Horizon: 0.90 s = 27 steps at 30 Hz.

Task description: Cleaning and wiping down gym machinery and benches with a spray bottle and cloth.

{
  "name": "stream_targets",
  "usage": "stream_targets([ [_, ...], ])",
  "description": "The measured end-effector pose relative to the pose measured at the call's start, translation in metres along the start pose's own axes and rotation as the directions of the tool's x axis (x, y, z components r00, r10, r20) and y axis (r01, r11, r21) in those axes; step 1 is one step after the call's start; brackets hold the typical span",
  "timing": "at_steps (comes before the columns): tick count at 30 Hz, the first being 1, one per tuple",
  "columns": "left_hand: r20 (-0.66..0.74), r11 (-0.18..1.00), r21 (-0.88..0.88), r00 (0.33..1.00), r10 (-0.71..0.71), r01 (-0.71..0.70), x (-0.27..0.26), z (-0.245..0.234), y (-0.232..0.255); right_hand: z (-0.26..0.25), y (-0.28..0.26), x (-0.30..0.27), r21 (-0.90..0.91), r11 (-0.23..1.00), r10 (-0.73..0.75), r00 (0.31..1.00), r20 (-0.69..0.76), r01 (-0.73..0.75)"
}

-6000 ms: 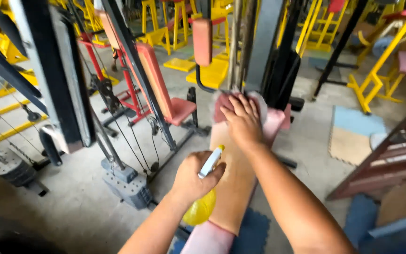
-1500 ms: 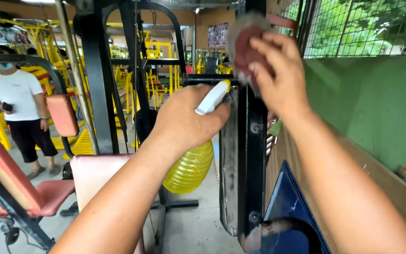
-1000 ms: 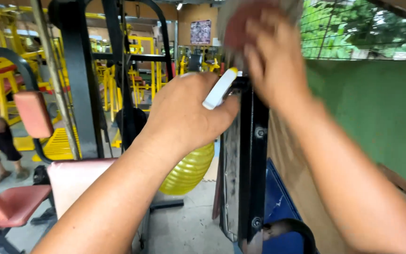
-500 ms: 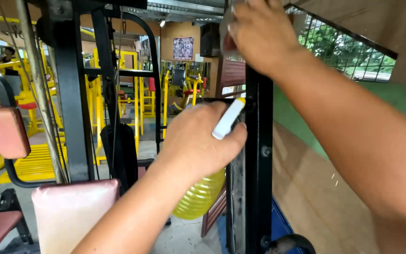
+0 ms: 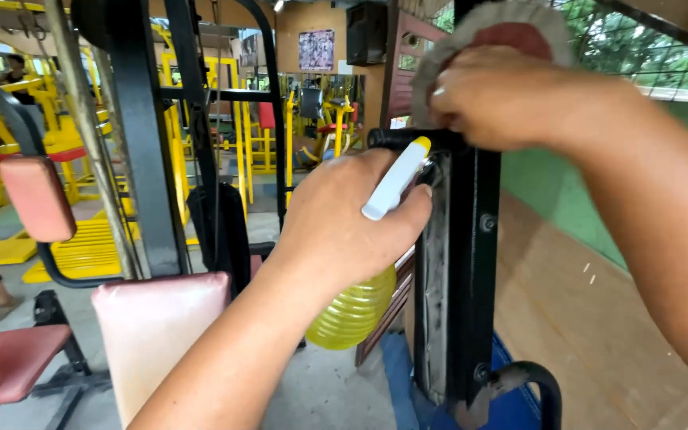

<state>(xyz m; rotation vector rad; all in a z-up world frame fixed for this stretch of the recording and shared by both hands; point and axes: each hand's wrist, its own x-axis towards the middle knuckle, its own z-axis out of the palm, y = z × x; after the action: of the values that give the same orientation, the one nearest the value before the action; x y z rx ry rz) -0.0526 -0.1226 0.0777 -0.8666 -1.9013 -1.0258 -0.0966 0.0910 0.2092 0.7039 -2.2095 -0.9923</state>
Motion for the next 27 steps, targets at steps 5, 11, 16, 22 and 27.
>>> stream_targets([
  [5,0.037,0.999,0.035,0.999,-0.031,0.029,-0.004,-0.008,0.011,-0.009,0.027,-0.045,0.742,0.659,0.336,0.931,-0.141,-0.125],
  [11,0.057,0.999,0.039,0.998,-0.006,0.004,0.000,0.011,0.022,0.102,0.081,-0.008,0.971,0.018,0.604,0.771,-0.201,0.239],
  [16,0.045,0.980,0.176,0.993,-0.106,0.097,-0.008,0.014,0.025,0.157,0.074,0.009,0.695,-0.424,0.771,0.635,-0.059,0.580],
  [22,0.075,0.967,0.200,0.981,-0.177,0.159,-0.024,0.008,0.014,0.100,-0.034,-0.119,0.870,0.409,0.706,0.700,-0.110,-0.276],
  [27,0.048,0.977,0.156,0.987,-0.154,0.145,-0.035,0.005,0.010,0.066,-0.062,-0.133,0.691,0.720,0.548,0.663,-0.511,-0.061],
])
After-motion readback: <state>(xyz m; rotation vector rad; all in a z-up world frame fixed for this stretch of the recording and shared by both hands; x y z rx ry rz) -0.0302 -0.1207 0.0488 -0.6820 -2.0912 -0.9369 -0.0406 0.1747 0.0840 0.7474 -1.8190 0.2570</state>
